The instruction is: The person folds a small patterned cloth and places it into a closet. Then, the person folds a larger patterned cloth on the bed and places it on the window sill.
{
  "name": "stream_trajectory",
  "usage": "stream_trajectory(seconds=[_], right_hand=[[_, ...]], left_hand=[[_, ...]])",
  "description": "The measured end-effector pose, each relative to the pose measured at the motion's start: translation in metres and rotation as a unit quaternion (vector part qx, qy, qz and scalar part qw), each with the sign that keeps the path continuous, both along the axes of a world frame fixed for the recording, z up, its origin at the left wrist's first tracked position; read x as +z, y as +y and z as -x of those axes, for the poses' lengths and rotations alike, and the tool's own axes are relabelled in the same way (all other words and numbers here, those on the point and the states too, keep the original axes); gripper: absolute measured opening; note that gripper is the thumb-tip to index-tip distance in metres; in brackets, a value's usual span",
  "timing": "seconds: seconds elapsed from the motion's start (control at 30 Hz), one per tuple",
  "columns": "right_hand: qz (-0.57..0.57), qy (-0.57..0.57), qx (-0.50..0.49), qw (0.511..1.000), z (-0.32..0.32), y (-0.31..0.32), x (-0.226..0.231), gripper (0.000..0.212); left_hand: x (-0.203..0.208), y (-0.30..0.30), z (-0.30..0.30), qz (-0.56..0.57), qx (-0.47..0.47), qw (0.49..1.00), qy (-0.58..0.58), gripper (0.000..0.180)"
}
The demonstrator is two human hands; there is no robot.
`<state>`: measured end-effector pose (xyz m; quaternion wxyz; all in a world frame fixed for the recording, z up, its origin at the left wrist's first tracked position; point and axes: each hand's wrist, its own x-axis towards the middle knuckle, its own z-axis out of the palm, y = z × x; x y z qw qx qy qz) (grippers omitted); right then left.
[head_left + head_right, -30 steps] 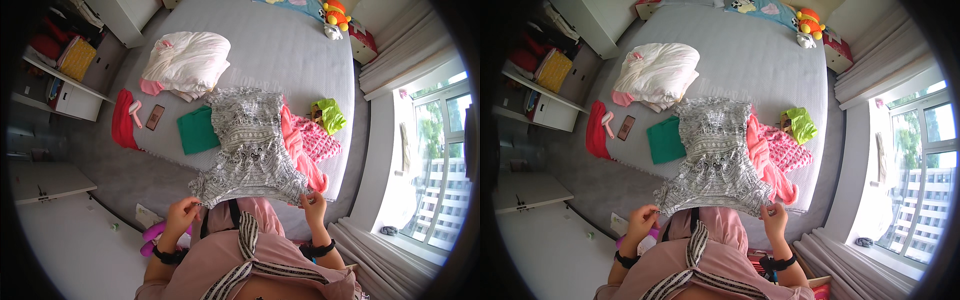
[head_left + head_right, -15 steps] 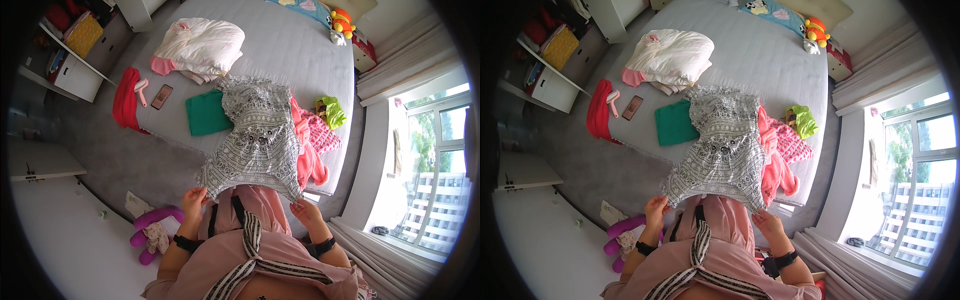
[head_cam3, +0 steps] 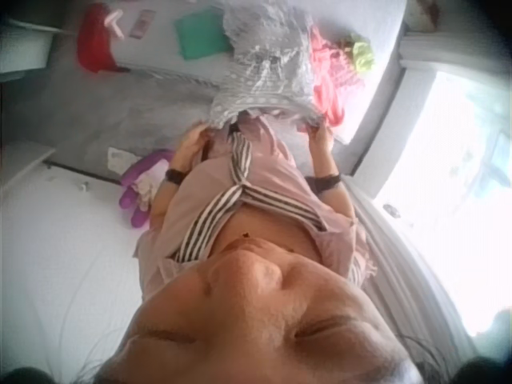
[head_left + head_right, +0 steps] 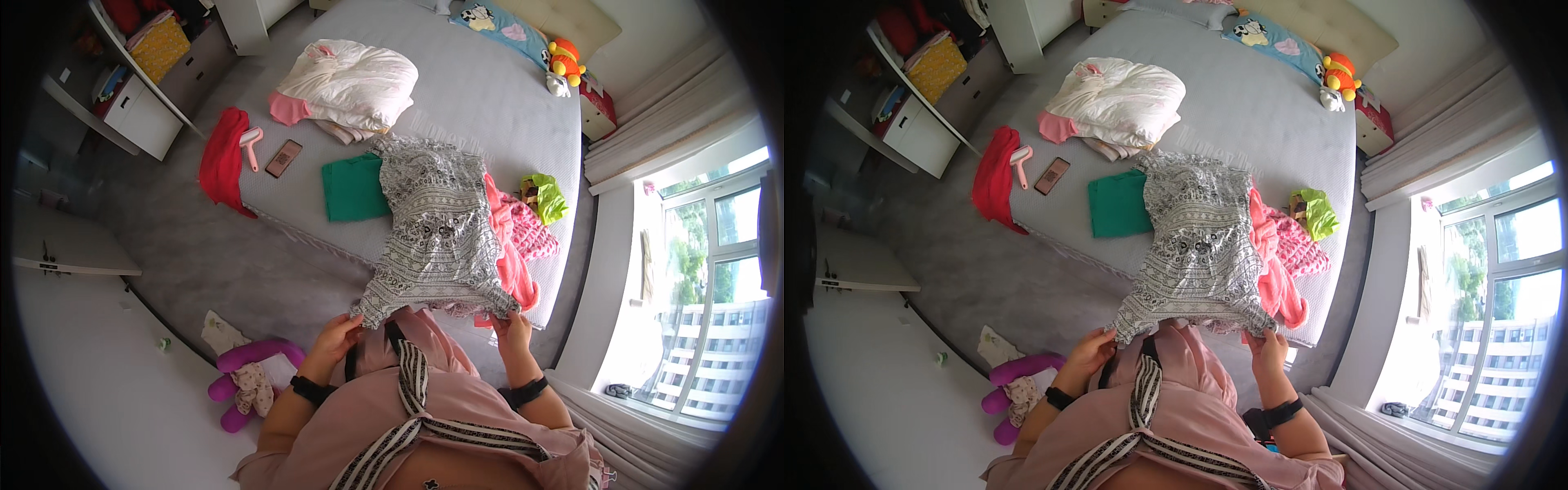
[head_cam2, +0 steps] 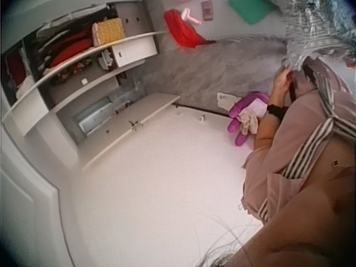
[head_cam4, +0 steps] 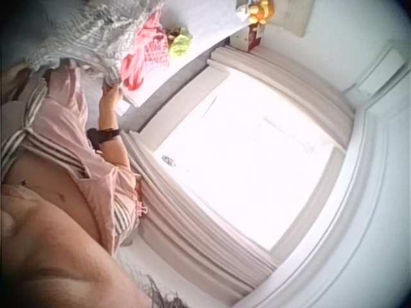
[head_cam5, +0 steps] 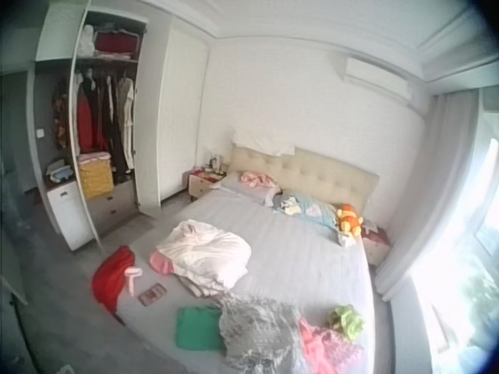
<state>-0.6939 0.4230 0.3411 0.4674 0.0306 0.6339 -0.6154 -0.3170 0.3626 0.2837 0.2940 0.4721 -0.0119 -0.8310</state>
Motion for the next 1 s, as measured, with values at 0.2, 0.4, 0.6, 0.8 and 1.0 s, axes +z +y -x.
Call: stream_trajectory(seconds=[0.2, 0.4, 0.6, 0.8, 1.0], right_hand=[[0.102, 0.317, 0.077, 0.94, -0.009, -0.122, 0.043, 0.015], [0.264, 0.548, 0.477, 0.634, -0.166, -0.19, 0.109, 0.024], [0.35, 0.579, 0.554, 0.486, -0.233, -0.154, 0.076, 0.037], [0.396, 0.577, 0.523, 0.487, -0.248, -0.155, 0.07, 0.038], [0.436, 0.595, 0.445, 0.508, -0.244, -0.175, 0.123, 0.043]], left_hand=[[0.043, -0.032, 0.019, 0.243, -0.006, 0.957, -0.156, 0.02], [0.07, -0.062, 0.025, 0.345, 0.112, 0.905, -0.222, 0.018], [0.095, -0.048, 0.004, 0.282, 0.148, 0.929, -0.187, 0.013], [0.107, -0.043, -0.009, 0.294, 0.169, 0.922, -0.188, 0.013], [0.147, -0.075, -0.01, 0.333, 0.254, 0.901, -0.114, 0.022]])
